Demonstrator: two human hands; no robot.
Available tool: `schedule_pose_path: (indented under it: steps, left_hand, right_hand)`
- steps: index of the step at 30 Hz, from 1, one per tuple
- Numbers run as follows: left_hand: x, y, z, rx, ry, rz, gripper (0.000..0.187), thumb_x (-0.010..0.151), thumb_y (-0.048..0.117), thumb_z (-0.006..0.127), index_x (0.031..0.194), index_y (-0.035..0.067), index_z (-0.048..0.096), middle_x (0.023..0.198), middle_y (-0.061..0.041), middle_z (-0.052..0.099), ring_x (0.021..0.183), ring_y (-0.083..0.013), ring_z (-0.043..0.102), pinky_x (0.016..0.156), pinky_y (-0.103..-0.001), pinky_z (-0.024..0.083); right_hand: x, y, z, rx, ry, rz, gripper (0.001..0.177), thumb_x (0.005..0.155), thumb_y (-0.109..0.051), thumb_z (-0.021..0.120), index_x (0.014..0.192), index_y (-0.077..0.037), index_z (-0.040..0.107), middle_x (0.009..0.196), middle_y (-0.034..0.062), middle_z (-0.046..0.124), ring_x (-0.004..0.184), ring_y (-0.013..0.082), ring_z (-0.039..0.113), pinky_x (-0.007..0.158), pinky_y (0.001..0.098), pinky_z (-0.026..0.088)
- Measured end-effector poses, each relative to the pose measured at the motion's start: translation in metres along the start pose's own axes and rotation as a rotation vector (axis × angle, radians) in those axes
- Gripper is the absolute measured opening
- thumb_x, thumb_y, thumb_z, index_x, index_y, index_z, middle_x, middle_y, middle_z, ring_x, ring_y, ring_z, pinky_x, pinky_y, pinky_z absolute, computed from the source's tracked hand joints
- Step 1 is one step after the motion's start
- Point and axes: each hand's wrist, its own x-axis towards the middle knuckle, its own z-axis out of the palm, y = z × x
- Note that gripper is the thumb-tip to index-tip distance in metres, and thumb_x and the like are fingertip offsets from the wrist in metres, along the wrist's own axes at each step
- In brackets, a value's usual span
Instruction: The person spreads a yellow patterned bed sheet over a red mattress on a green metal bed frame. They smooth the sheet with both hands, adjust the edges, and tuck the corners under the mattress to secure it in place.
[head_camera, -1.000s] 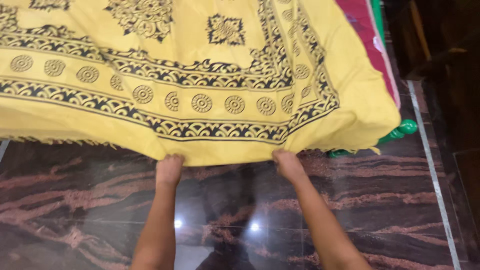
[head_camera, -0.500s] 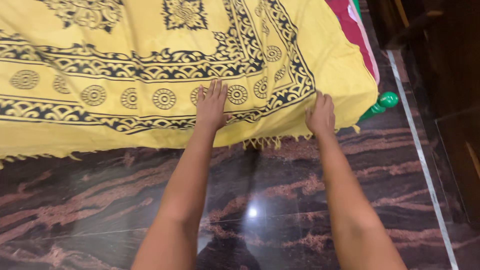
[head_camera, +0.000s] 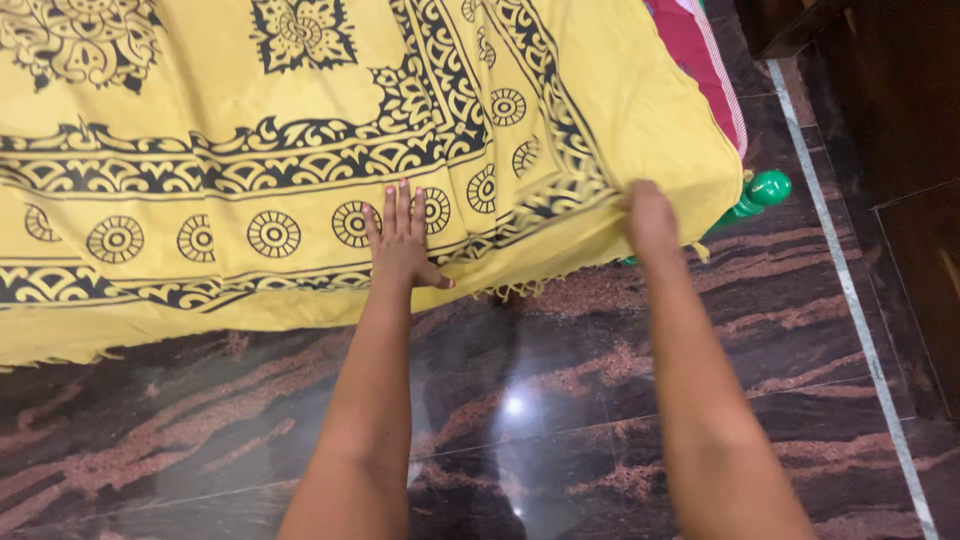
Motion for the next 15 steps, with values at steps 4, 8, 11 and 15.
schedule_pose_path:
  steps: [4, 8, 11, 15]
  left_hand:
    - [0.001, -0.001, -0.002, -0.030, -0.040, -0.009, 0.170, 0.039, 0.069, 0.093, 0.165, 0.015, -0.008, 0.173, -0.013, -0.014, 0.159, -0.0311, -0.015, 0.123, -0.062, -0.009]
    - [-0.001, -0.001, -0.003, 0.001, -0.024, -0.006, 0.173, 0.036, 0.070, 0.092, 0.166, 0.015, -0.008, 0.174, -0.012, -0.013, 0.159, -0.0306, -0.015, 0.122, -0.061, -0.010]
    - [-0.002, 0.000, -0.004, -0.007, -0.044, -0.009, 0.173, 0.035, 0.076, 0.089, 0.166, 0.014, -0.006, 0.173, -0.013, -0.012, 0.159, -0.0303, -0.016, 0.122, -0.061, -0.010]
    - [-0.002, 0.002, -0.003, -0.025, -0.036, -0.014, 0.173, 0.035, 0.082, 0.085, 0.165, 0.012, -0.003, 0.173, -0.013, -0.011, 0.159, -0.0300, -0.016, 0.123, -0.060, -0.011]
  right_hand:
    - [-0.045, 0.086, -0.046, -0.062, -0.050, 0.296, 0.023, 0.097, -0.021, 0.071, 0.112, -0.003, 0.070, 0.107, 0.0287, 0.070, 0.099, 0.0468, 0.066, 0.087, 0.0569, 0.053]
    - [-0.038, 0.082, -0.042, -0.079, -0.113, 0.316, 0.019, 0.090, -0.020, 0.071, 0.106, -0.011, 0.076, 0.112, 0.0226, 0.071, 0.109, 0.0414, 0.066, 0.097, 0.0511, 0.052]
    - [-0.006, 0.061, -0.055, 0.002, 0.188, 0.302, 0.032, 0.087, -0.016, 0.070, 0.117, -0.008, 0.069, 0.123, 0.0208, 0.066, 0.115, 0.0419, 0.062, 0.098, 0.0516, 0.050]
    - [0.035, 0.064, -0.039, 0.023, 0.372, 0.278, 0.063, 0.089, -0.017, 0.074, 0.141, 0.008, 0.049, 0.129, 0.0350, 0.050, 0.109, 0.0547, 0.056, 0.089, 0.0583, 0.048]
